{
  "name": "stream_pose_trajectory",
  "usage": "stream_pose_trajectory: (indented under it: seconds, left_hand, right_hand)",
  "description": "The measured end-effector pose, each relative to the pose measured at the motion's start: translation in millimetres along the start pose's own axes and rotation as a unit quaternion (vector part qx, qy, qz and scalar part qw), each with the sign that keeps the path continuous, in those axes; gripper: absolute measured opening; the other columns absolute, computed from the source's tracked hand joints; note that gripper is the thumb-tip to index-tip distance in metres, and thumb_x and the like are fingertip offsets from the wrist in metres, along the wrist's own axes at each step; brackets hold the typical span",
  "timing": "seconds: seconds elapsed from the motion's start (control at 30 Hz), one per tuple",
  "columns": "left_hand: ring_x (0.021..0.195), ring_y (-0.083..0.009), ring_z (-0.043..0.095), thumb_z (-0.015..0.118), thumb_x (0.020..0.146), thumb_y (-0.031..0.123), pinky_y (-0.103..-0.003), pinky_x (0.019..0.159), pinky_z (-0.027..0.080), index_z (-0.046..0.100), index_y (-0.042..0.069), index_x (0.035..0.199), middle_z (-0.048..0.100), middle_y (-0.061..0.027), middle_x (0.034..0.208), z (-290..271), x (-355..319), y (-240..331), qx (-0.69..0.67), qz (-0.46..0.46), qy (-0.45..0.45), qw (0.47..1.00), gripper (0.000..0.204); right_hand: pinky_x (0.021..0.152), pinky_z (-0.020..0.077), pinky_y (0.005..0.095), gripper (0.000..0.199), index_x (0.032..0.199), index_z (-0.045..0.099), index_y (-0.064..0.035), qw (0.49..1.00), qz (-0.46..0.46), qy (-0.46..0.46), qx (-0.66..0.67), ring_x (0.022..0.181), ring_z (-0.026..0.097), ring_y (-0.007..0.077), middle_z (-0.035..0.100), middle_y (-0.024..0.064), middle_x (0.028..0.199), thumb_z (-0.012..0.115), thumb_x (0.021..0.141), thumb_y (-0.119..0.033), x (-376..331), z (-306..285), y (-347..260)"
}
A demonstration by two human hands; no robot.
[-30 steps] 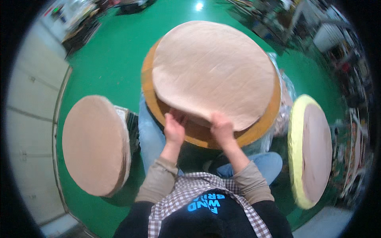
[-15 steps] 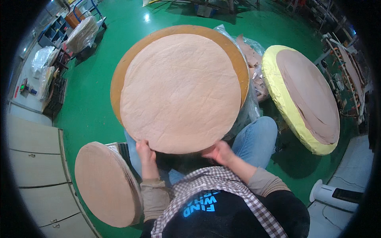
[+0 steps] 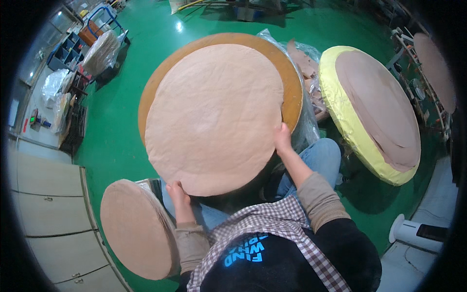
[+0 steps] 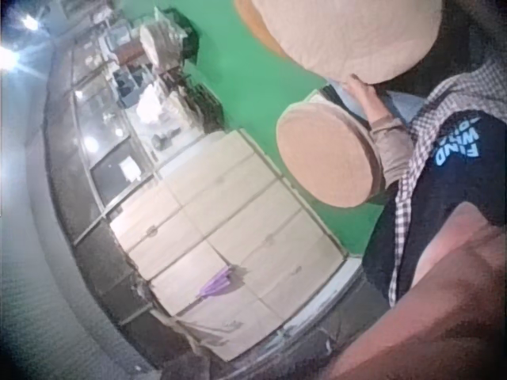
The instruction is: The person sits on the floor and repeatedly picks up large circular pads from a stack, places them onto a wooden board, and then moves them to another stack. The person wraps the final stack in plastic wrap.
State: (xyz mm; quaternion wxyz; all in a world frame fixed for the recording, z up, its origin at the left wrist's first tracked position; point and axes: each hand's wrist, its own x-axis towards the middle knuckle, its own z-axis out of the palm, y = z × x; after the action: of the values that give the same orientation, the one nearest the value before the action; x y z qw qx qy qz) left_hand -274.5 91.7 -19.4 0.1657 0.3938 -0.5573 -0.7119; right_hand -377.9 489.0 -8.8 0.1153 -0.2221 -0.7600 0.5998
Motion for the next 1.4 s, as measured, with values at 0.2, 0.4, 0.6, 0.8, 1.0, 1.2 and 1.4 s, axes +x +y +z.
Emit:
stream_pose_trajectory:
  seconds: [0.2, 0.4, 0.6, 0.8, 1.0, 1.2, 1.4]
  left_hand:
    - [0.115, -0.0319, 0.049, 0.041, 0.075, -0.006, -0.040, 0.094, 0.044, 0.016, 0.003, 0.141, 0.040, -0.0188, 0.133, -3, -3, 28, 0.012, 0.018, -0.052, 0.998, 0.071]
    - [0.113, -0.0261, 0.049, 0.042, 0.077, -0.003, -0.035, 0.094, 0.043, 0.011, 0.004, 0.143, 0.040, -0.0158, 0.132, 1, 5, 22, 0.024, 0.039, -0.036, 0.998, 0.073]
    - [0.105, -0.0205, 0.054, 0.042, 0.078, -0.002, -0.032, 0.088, 0.046, 0.014, 0.002, 0.143, 0.046, -0.0131, 0.126, -12, 8, 23, 0.013, 0.007, -0.064, 0.998, 0.071]
    - [0.108, -0.0216, 0.051, 0.042, 0.076, -0.004, -0.032, 0.087, 0.045, 0.009, 0.002, 0.144, 0.042, -0.0144, 0.130, -6, -1, 32, 0.021, 0.006, -0.081, 0.996, 0.076]
    - [0.080, -0.0138, 0.052, 0.044, 0.077, -0.004, -0.026, 0.066, 0.045, 0.007, 0.003, 0.145, 0.049, -0.0116, 0.118, 1, -8, 29, 0.044, 0.037, -0.002, 0.998, 0.078]
    - [0.070, -0.0117, 0.049, 0.045, 0.078, -0.002, -0.026, 0.059, 0.043, 0.004, 0.005, 0.146, 0.052, -0.0110, 0.111, 2, -10, 33, 0.068, 0.021, -0.026, 0.997, 0.080]
    - [0.111, -0.0276, 0.049, 0.041, 0.079, 0.001, -0.038, 0.093, 0.043, 0.025, 0.001, 0.132, 0.045, -0.0179, 0.128, -5, 3, 13, -0.003, 0.033, -0.048, 0.998, 0.055]
  right_hand:
    - [0.092, 0.0434, 0.0380, 0.042, 0.121, 0.046, 0.0001, 0.999, 0.023, -0.039, -0.011, 0.108, 0.057, 0.0314, 0.059, 0.0214, 0.114, 0.056, 0.083, -0.015, -17, -5, 0]
    - [0.094, 0.0414, 0.0393, 0.052, 0.129, 0.041, 0.0005, 0.991, -0.039, 0.018, -0.129, 0.111, 0.054, 0.0343, 0.055, 0.0234, 0.120, 0.058, 0.082, -0.015, 13, 14, 8]
    - [0.086, 0.0462, 0.0349, 0.038, 0.115, 0.052, 0.0016, 0.995, -0.009, 0.035, 0.088, 0.097, 0.061, 0.0251, 0.063, 0.0179, 0.103, 0.060, 0.082, -0.016, 24, 18, 16]
    - [0.075, 0.0483, 0.0363, 0.026, 0.099, 0.056, -0.0017, 0.995, 0.056, 0.021, -0.084, 0.081, 0.064, 0.0257, 0.065, 0.0122, 0.088, 0.061, 0.079, -0.018, 43, 14, 15]
    - [0.071, 0.0473, 0.0367, 0.019, 0.091, 0.057, -0.0036, 0.998, -0.016, 0.062, -0.009, 0.079, 0.062, 0.0253, 0.065, 0.0113, 0.089, 0.061, 0.078, -0.017, 50, 16, 10]
    - [0.062, 0.0449, 0.0299, 0.014, 0.077, 0.058, -0.0016, 0.999, 0.035, -0.004, 0.022, 0.068, 0.054, 0.0127, 0.059, 0.0055, 0.072, 0.058, 0.080, -0.015, 84, 11, 21]
    - [0.073, 0.0466, 0.0384, 0.024, 0.099, 0.054, 0.0033, 0.991, -0.064, 0.020, -0.117, 0.075, 0.059, 0.0297, 0.062, 0.0180, 0.085, 0.051, 0.084, -0.015, 97, 15, 40]
